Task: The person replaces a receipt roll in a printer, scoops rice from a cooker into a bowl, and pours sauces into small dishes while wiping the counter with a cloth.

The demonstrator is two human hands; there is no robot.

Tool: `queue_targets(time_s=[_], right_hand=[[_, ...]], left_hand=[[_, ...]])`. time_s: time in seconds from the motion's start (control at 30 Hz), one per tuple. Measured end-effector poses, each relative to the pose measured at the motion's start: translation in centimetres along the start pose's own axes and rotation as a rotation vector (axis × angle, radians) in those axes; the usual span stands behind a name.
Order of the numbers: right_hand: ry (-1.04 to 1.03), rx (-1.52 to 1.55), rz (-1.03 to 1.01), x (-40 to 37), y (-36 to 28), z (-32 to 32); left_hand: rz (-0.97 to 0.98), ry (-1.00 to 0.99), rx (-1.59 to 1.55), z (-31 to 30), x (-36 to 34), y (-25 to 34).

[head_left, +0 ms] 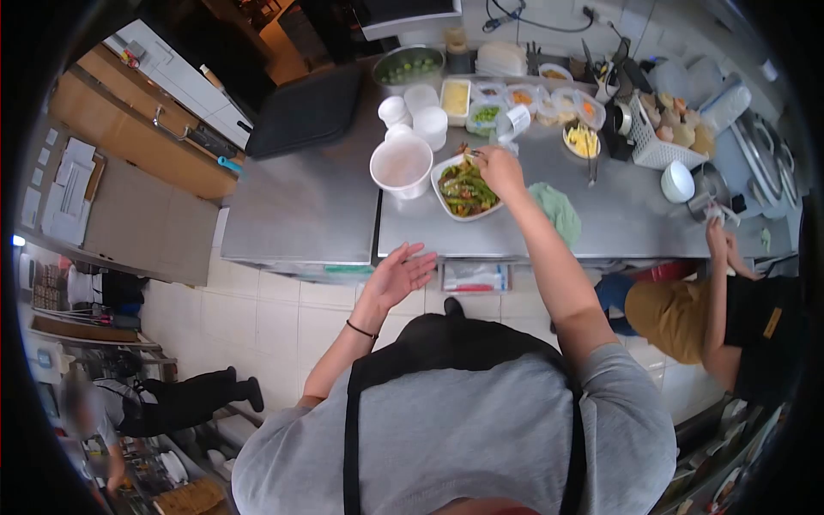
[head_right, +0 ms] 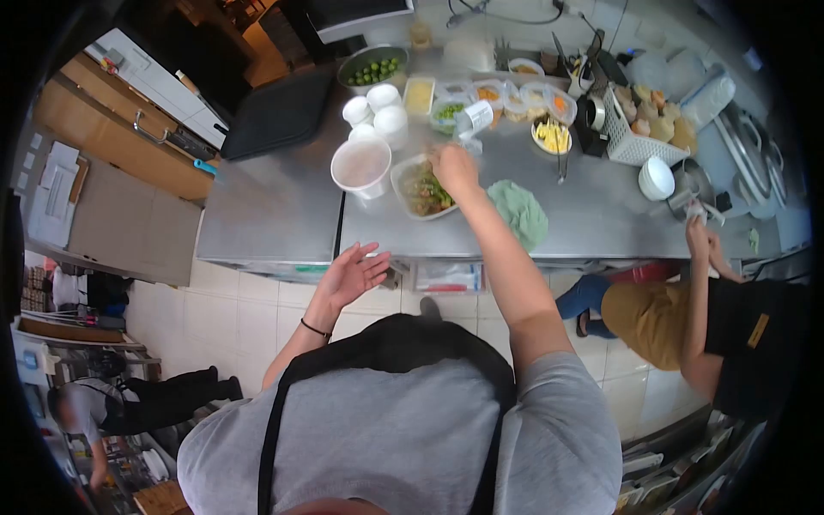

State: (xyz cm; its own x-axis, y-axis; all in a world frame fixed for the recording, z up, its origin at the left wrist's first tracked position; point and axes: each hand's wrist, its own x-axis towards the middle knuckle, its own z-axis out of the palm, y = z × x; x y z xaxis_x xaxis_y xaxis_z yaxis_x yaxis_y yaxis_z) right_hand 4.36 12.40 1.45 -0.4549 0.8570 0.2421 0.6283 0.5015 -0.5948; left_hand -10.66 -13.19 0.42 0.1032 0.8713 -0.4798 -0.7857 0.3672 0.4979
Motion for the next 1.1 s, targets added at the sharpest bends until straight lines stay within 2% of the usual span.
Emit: queue_targets(time_s=[0.03,0.17,0.23,0.27,0.33,0.4,0.47,0.53,0.57,0.63,0.67,0.7,0.73,0.77,0.83,0.9,0.93,0.97,1.0,1.03,1.1], right_hand=[[0.062,-0.095,-0.045,2.0,0.2,0.1],[-0.015,-0.247,-0.116,6.4,-0.9,-0.4],[0.25,-0.072,-0.299,6.3,-1.3,-0.3],[0.23,0.058,-0.338,5.8,-1.1,-0.5],[-0.165,0.257,-0.182,3.5,-0.6,-2.3],[-0.272,0.202,-0.08,0.0,0.7,-4.6],[-0.226,-0.023,0.004,-2.8,4.6,-5.0],[-0.041,-0.202,-0.128,-5.9,7.9,-6.0],[-0.043,-0.206,-0.125,-7.6,9.4,-6.0],[0.061,-0.466,-0.107,-9.8,12.4,-5.3],[0.061,-0.468,-0.103,-10.1,13.6,-4.7],[-0.069,-0.265,0.002,-10.4,14.5,-4.4],[-0.199,-0.06,0.108,-10.9,15.6,-4.3],[-0.206,-0.06,0.114,-11.0,15.9,-4.4],[-0.143,0.078,0.202,-9.4,15.5,-4.3],[-0.088,0.015,0.157,-7.8,13.6,-5.4],[-0.033,-0.049,0.115,-7.4,12.8,-5.6],[-0.034,-0.047,0.114,-7.5,13.0,-4.3],[-0.001,-0.202,-0.04,-7.6,13.7,-2.4],[0.032,-0.357,-0.194,-7.7,14.5,-1.2],[-0.006,-0.368,-0.248,-6.9,15.5,-0.6]], left_hand=[[0.014,-0.014,-0.005,-0.2,0.9,0.7],[0.045,0.022,0.017,-1.1,2.9,2.2],[0.08,0.064,0.03,-2.0,4.5,3.3],[0.079,0.068,0.023,-2.2,5.0,3.9],[0.134,0.122,0.063,-2.4,5.8,5.4],[0.164,0.133,0.063,-2.5,5.8,6.4],[0.21,0.159,0.077,-2.0,5.7,7.1],[0.214,0.159,0.107,-2.6,6.3,6.9],[0.223,0.164,0.14,-2.5,6.6,6.6],[0.235,0.184,0.222,-1.1,7.6,6.0],[0.246,0.209,0.304,-0.3,8.0,5.5],[0.241,0.207,0.304,1.0,9.0,5.4],[0.273,0.152,0.521,2.6,10.6,5.4],[0.302,0.096,0.736,4.4,12.1,5.3],[0.428,-0.013,0.968,8.2,15.3,5.2],[0.982,-0.173,1.539,8.2,21.3,4.7],[0.981,-0.169,1.54,9.6,22.0,4.2],[1.104,-0.081,1.724,11.6,22.3,3.9],[1.226,0.014,1.904,13.1,22.9,3.6],[1.224,0.013,1.903,13.6,24.3,3.5],[1.18,0.121,1.816,14.1,26.9,4.0]])
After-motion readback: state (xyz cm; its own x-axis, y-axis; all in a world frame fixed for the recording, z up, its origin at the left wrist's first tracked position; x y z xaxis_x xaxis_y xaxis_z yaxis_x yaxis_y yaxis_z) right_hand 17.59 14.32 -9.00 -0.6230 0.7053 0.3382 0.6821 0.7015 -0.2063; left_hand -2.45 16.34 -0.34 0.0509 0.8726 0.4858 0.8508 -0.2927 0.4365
